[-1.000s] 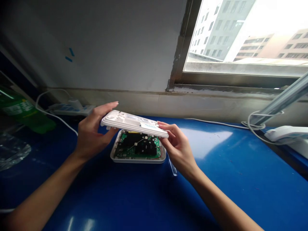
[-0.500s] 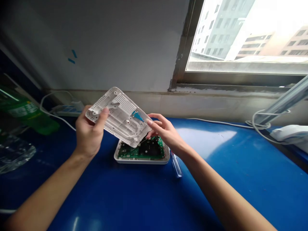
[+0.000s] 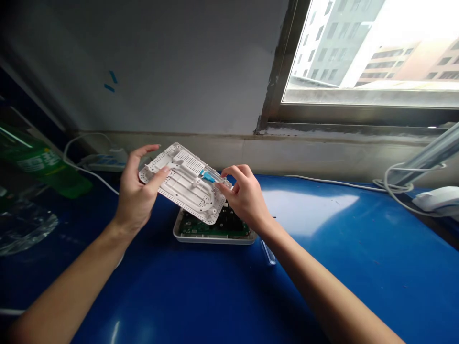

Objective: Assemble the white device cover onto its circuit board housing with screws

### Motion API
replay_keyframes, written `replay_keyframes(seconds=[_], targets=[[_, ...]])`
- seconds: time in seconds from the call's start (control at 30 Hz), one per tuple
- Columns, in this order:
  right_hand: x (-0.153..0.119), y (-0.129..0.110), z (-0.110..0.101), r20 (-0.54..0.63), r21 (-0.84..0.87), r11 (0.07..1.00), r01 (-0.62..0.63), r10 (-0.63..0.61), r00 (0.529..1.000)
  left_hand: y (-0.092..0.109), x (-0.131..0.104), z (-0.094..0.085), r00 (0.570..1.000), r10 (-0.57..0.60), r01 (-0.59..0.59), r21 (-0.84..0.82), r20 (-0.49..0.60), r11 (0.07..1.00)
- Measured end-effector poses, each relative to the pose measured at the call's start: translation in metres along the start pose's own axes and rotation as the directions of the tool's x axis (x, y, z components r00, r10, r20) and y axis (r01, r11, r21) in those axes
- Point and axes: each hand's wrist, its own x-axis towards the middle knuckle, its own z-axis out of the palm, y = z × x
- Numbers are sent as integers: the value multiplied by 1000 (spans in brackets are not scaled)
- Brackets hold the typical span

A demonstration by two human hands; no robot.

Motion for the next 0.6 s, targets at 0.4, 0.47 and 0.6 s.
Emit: replay_keyframes(seconds=[0.4,0.47,0.6], targets=[[-3,-4,15,104,-457,867,197,-168,980,24,-2,-1,976,215,-203,248,-21,947],[-3,-5,15,129,-498,840,216,-174,976,23,-3,-1,982,189,-179,223,-24,958],[-3,-6,12,143,-500,836,229,-180,973,14,-1,-2,995,92,-86,130,-44,988]])
